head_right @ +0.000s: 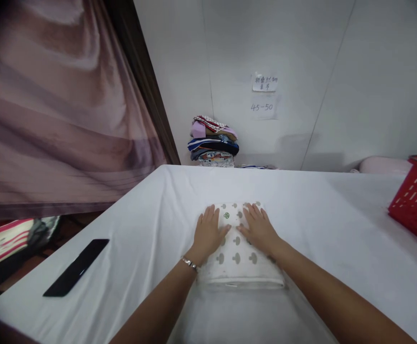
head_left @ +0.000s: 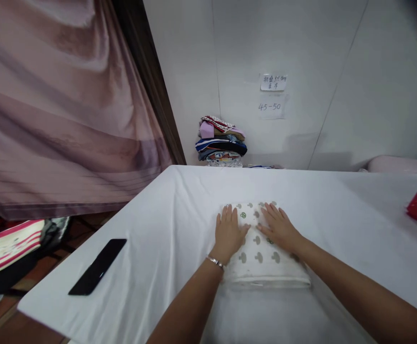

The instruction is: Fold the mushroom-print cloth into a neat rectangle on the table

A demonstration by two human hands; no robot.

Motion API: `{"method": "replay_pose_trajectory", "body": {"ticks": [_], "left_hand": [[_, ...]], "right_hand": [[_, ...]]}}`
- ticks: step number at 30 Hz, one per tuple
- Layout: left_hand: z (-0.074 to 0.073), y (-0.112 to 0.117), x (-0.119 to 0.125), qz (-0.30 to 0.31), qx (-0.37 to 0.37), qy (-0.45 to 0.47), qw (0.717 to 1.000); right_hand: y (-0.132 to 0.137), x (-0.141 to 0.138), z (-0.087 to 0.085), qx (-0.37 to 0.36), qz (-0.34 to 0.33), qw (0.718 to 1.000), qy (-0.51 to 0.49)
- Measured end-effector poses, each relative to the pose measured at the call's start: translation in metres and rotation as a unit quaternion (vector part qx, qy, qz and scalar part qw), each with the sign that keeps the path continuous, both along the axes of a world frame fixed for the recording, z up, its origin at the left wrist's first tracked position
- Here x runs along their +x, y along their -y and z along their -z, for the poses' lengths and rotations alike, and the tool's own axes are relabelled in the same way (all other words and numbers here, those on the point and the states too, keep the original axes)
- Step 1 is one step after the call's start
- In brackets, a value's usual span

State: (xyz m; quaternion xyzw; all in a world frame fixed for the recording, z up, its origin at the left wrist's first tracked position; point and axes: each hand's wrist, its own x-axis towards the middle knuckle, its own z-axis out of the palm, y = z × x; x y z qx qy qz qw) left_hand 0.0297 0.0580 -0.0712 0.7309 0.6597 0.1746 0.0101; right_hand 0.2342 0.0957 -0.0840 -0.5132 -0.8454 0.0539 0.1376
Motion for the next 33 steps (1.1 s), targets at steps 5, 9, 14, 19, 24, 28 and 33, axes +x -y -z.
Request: {"method": "replay_pose_trajectory", "body": {"ticks": [5, 9, 14, 19, 24, 28, 33], "left_hand": [[0.026, -0.007, -0.003, 0.003, -0.061, 0.005, 0.998], [0.028, -0.007, -0.005, 0.004, -0.075, 0.032, 0.997], [0.023, -0.007, -0.009, 0.005, -0.048, 0.104, 0.993], [0.021, 0.010, -0.018, -0.087, -0.023, 0.196, 0.976], [0.013, 0.035, -0.025, -0.131, -0.105, 0.251, 0.953], [0.005, 0.048, -0.025, -0.138, -0.145, 0.246, 0.949], [0.005, 0.058, -0.023, -0.137, -0.181, 0.206, 0.952]], "right_hand": [[-0.007, 0.007, 0.028, -0.024, 0.051, 0.997, 0.052], [-0.010, 0.010, 0.032, -0.022, 0.050, 0.998, 0.031], [-0.011, 0.015, 0.032, -0.058, 0.034, 0.996, -0.063], [0.018, 0.030, 0.038, -0.139, 0.133, 0.952, -0.239], [0.072, 0.040, 0.024, -0.211, 0.212, 0.883, -0.361], [0.095, 0.041, 0.004, -0.289, 0.232, 0.837, -0.403], [0.088, 0.055, 0.003, -0.290, 0.245, 0.821, -0.426]]}}
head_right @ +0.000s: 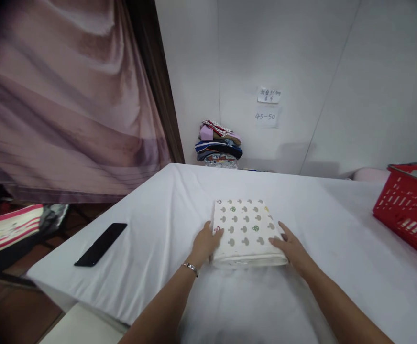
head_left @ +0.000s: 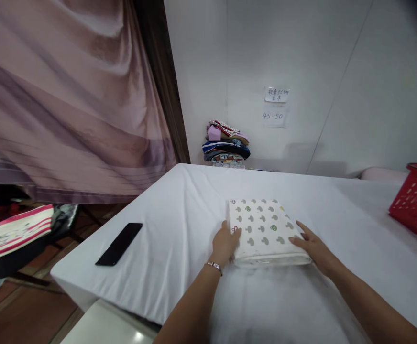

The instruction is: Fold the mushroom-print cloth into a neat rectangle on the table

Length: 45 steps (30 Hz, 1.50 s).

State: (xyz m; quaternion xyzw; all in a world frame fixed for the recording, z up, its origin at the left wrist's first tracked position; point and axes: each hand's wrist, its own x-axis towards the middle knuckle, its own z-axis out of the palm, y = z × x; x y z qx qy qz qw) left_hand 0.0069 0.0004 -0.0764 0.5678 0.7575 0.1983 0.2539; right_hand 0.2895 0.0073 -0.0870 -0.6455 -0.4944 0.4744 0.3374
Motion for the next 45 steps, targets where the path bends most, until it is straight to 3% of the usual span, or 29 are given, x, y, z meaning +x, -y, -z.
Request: {"method": "replay_pose_trajectory", "body": {"ticks": [2, 5, 7, 10, 12, 14, 18, 22, 25, 28, 32, 37, 41, 45], "left_hand": [[0.001, 0.004, 0.002, 0.011, -0.001, -0.013, 1.000], [0.002, 0.010, 0.004, 0.020, 0.038, -0.015, 0.999], [0.003, 0.015, 0.008, 0.031, 0.094, -0.026, 0.995], [0.008, 0.023, 0.015, 0.084, 0.168, -0.065, 0.980], [0.013, 0.028, 0.019, 0.125, 0.170, -0.087, 0.974], [0.018, 0.031, 0.021, 0.148, 0.156, -0.098, 0.972], [0.021, 0.033, 0.019, 0.157, 0.147, -0.091, 0.972], [0.019, 0.038, 0.013, 0.153, 0.150, -0.075, 0.974], [0.016, 0.051, 0.007, 0.162, 0.187, -0.076, 0.966], [0.011, 0.067, 0.002, 0.204, 0.213, -0.087, 0.952], [0.006, 0.079, -0.007, 0.297, 0.182, -0.106, 0.931], [0.006, 0.076, -0.012, 0.315, 0.167, -0.141, 0.924], [0.004, 0.077, 0.000, 0.304, 0.187, -0.155, 0.921], [-0.001, 0.079, 0.027, 0.308, 0.215, -0.160, 0.913]], "right_hand": [[-0.006, 0.008, 0.007, 0.032, -0.026, 0.999, 0.024], [-0.008, 0.013, 0.015, 0.110, -0.080, 0.979, 0.149], [-0.003, 0.011, 0.016, 0.196, -0.093, 0.939, 0.268], [0.012, -0.002, 0.015, 0.321, -0.143, 0.851, 0.391], [0.023, -0.012, 0.018, 0.342, -0.199, 0.809, 0.435], [0.032, -0.020, 0.023, 0.330, -0.238, 0.787, 0.464], [0.039, -0.022, 0.026, 0.319, -0.262, 0.774, 0.480], [0.044, -0.007, 0.020, 0.314, -0.287, 0.781, 0.457], [0.049, 0.008, 0.027, 0.331, -0.281, 0.786, 0.440], [0.052, 0.020, 0.039, 0.361, -0.282, 0.775, 0.436], [0.046, 0.028, 0.046, 0.390, -0.303, 0.752, 0.436], [0.035, 0.028, 0.035, 0.399, -0.328, 0.726, 0.454], [0.030, 0.022, 0.026, 0.414, -0.339, 0.707, 0.462], [0.024, 0.016, 0.014, 0.404, -0.348, 0.725, 0.436]]}}
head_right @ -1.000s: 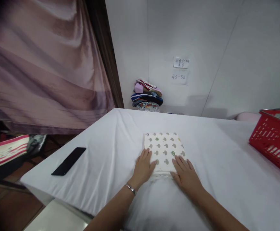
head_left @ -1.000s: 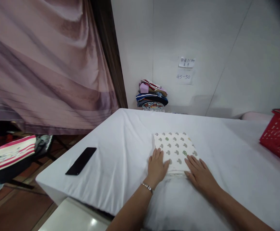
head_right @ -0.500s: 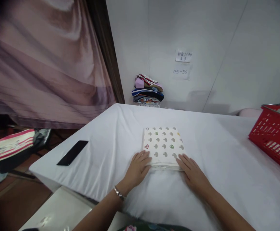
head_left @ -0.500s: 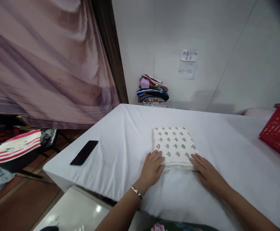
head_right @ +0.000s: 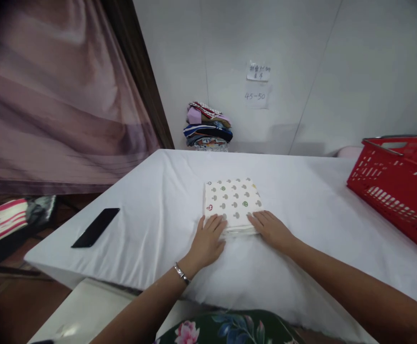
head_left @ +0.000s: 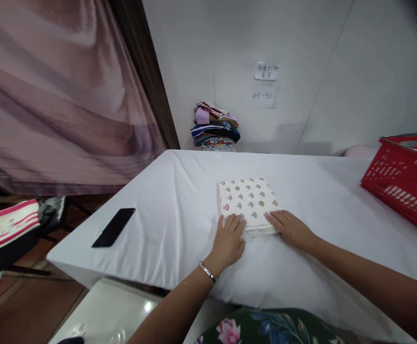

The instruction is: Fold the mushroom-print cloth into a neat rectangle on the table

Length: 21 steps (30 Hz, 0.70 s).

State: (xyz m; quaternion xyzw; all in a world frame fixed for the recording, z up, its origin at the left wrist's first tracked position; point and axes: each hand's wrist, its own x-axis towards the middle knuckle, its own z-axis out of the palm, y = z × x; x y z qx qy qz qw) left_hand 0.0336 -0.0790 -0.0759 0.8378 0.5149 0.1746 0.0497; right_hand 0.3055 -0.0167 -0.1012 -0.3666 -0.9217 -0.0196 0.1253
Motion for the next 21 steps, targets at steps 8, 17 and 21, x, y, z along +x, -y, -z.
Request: {"method": "replay_pose_trajectory", "body": {"ticks": [8, 17, 21], "left_hand": [[0.007, -0.019, 0.057, 0.003, 0.024, 0.003, 1.000], [0.013, -0.037, 0.068, -0.027, 0.064, -0.028, 0.997], [0.003, -0.044, 0.062, -0.018, 0.061, -0.046, 0.997]], "right_hand": [[-0.029, -0.002, -0.049, -0.082, -0.011, 0.996, 0.031], [-0.035, -0.003, -0.066, -0.103, 0.002, 0.993, 0.063], [-0.026, 0.003, -0.068, -0.117, 0.022, 0.992, -0.028]]}}
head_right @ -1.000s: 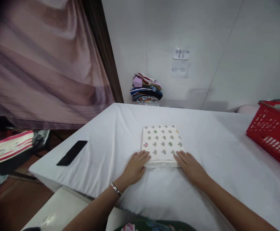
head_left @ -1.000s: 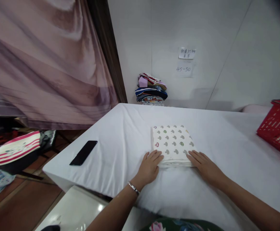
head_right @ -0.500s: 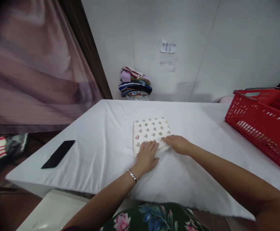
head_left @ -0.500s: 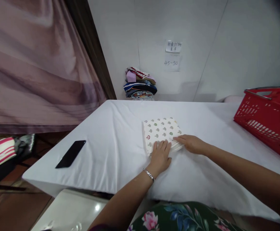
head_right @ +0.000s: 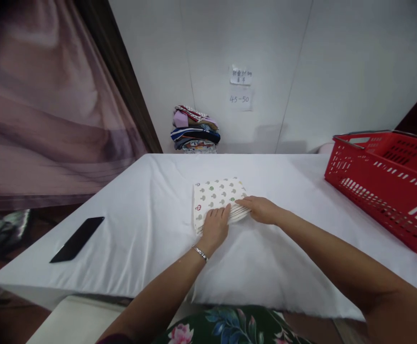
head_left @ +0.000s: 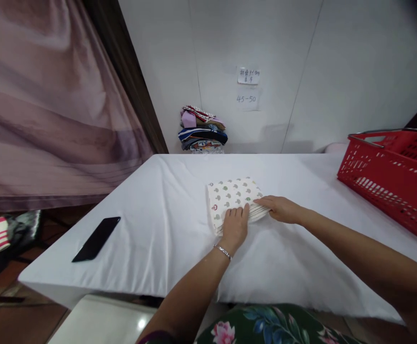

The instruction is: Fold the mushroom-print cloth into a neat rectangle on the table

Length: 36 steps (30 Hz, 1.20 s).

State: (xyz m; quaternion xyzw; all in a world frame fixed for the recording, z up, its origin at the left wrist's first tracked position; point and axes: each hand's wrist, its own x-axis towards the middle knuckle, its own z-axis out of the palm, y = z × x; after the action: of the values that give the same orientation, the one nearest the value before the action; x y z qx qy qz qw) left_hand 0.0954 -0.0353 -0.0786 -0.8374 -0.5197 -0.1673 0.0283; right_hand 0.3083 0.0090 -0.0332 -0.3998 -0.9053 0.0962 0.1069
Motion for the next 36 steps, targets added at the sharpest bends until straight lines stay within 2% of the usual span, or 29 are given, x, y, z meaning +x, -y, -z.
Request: {"method": "replay_pose_trajectory", "body": {"ticks": [3, 6, 9, 11, 13, 15, 17, 18, 20, 22, 23, 24, 26, 28, 30, 32, 34, 36], "left_hand": [[-0.020, -0.006, -0.004, -0.015, -0.006, -0.004, 1.000], [-0.052, -0.016, -0.005, -0.020, -0.028, -0.003, 0.999], [-0.096, -0.028, -0.005, -0.022, -0.046, 0.009, 0.999], [-0.130, -0.037, -0.004, -0.019, -0.055, 0.048, 0.997], [-0.164, -0.045, -0.005, -0.015, -0.078, 0.121, 0.989], [-0.191, -0.052, -0.008, 0.018, -0.158, 0.233, 0.959], [-0.203, -0.058, -0.016, 0.048, -0.271, 0.346, 0.897], [-0.202, -0.060, -0.021, 0.052, -0.324, 0.393, 0.859], [-0.182, -0.063, -0.035, 0.032, -0.410, 0.462, 0.786], [-0.146, -0.062, -0.051, 0.009, -0.489, 0.499, 0.716], [-0.124, -0.061, -0.059, -0.024, -0.518, 0.502, 0.692], [-0.103, -0.060, -0.066, -0.080, -0.535, 0.490, 0.683], [-0.066, -0.055, -0.077, -0.201, -0.535, 0.459, 0.680], [-0.044, -0.050, -0.084, -0.221, -0.537, 0.458, 0.673], [-0.036, -0.047, -0.087, -0.189, -0.521, 0.472, 0.685], [-0.035, -0.046, -0.087, -0.163, -0.484, 0.459, 0.727], [-0.033, -0.047, -0.086, -0.170, -0.439, 0.410, 0.781], [-0.027, -0.048, -0.084, -0.178, -0.404, 0.365, 0.819]], "right_hand": [[0.009, 0.011, 0.007, -0.018, 0.055, 0.985, -0.161], [0.018, 0.025, 0.027, -0.090, 0.151, 0.923, -0.342], [0.025, 0.034, 0.051, -0.155, 0.227, 0.853, -0.443], [0.028, 0.036, 0.060, -0.169, 0.256, 0.829, -0.467], [0.029, 0.036, 0.060, -0.163, 0.268, 0.814, -0.489], [0.029, 0.036, 0.051, -0.152, 0.251, 0.801, -0.522], [0.029, 0.037, 0.039, -0.157, 0.227, 0.779, -0.563], [0.030, 0.039, 0.034, -0.167, 0.224, 0.765, -0.581], [0.030, 0.042, 0.028, -0.202, 0.249, 0.732, -0.601], [0.030, 0.043, 0.030, -0.248, 0.295, 0.708, -0.592], [0.030, 0.043, 0.033, -0.266, 0.320, 0.701, -0.578], [0.030, 0.042, 0.038, -0.281, 0.343, 0.699, -0.562], [0.029, 0.037, 0.050, -0.298, 0.372, 0.700, -0.532], [0.029, 0.031, 0.061, -0.305, 0.385, 0.707, -0.509], [0.029, 0.025, 0.070, -0.303, 0.388, 0.721, -0.488], [0.028, 0.021, 0.073, -0.280, 0.389, 0.742, -0.469], [0.023, 0.021, 0.071, -0.247, 0.385, 0.759, -0.464], [0.013, 0.023, 0.065, -0.200, 0.384, 0.769, -0.471]]}}
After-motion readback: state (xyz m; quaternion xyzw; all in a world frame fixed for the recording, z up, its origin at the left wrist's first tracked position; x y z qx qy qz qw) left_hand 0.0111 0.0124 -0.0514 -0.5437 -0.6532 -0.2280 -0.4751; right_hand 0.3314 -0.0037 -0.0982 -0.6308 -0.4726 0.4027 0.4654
